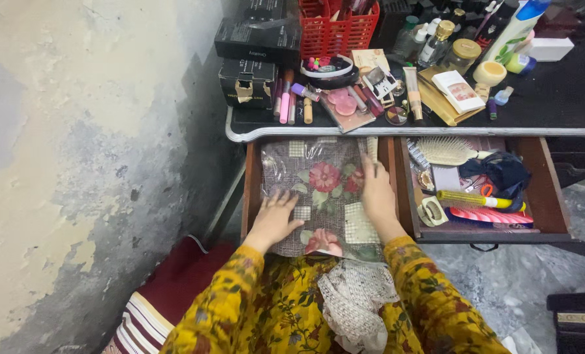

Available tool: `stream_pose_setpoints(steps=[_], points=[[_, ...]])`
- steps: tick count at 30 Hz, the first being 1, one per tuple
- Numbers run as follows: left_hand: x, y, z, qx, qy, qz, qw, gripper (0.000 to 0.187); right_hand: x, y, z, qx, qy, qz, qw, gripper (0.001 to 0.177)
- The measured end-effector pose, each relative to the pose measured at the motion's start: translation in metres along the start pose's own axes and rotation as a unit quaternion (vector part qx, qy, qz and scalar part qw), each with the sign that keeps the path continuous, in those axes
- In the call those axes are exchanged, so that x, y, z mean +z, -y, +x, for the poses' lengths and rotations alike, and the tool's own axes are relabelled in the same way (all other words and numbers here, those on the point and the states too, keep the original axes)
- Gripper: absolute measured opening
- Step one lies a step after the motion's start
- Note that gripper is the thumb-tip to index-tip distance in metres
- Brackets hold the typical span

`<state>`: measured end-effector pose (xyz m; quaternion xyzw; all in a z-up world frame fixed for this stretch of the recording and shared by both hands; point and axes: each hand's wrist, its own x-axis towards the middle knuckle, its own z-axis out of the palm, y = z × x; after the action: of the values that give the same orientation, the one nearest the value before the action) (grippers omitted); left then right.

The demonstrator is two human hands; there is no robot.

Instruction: The person wipes the inside of an open drawer with a cloth, then places a floral-patterned mat into the drawer and wipes it down. The person also wipes a black box before placing it into the drawer.

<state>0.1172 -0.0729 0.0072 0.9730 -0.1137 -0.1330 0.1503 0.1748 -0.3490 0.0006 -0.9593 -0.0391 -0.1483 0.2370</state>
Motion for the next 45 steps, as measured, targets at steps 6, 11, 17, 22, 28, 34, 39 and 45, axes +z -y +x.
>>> stream_pose_setpoints(steps=[6,11,17,22,28,34,39,45], points=[[0.009,0.016,0.036,-0.128,0.138,0.050,0.981,0.067,0.046,-0.012,0.009,-0.091,-0.040,-0.353,0.930,0.033],[0.024,0.060,0.098,-0.093,-0.116,0.046,0.988,0.047,0.028,-0.007,0.040,-0.008,0.096,-0.231,0.968,0.052],[-0.014,0.058,0.141,-0.138,-0.149,-0.074,0.976,0.059,0.030,-0.016,0.091,0.113,0.103,-0.120,0.981,0.067],[-0.034,0.022,0.121,-0.071,-0.093,-0.059,0.991,0.042,0.051,-0.016,0.087,0.027,0.021,-0.102,0.994,0.028],[-0.058,-0.008,0.068,0.003,-0.131,-0.154,0.979,0.038,-0.023,-0.003,0.054,0.015,0.012,0.112,0.993,0.028],[-0.135,-0.061,-0.023,0.244,-0.459,-0.056,0.852,0.035,-0.182,0.034,0.018,-0.043,-0.048,0.173,0.983,0.027],[-0.216,-0.118,-0.065,0.327,-0.477,-0.101,0.809,0.042,-0.262,0.109,0.021,-0.217,-0.022,0.122,0.968,0.021],[-0.242,-0.129,-0.047,0.290,-0.362,-0.201,0.863,0.019,-0.260,0.144,0.047,-0.369,-0.069,0.185,0.908,0.032]])
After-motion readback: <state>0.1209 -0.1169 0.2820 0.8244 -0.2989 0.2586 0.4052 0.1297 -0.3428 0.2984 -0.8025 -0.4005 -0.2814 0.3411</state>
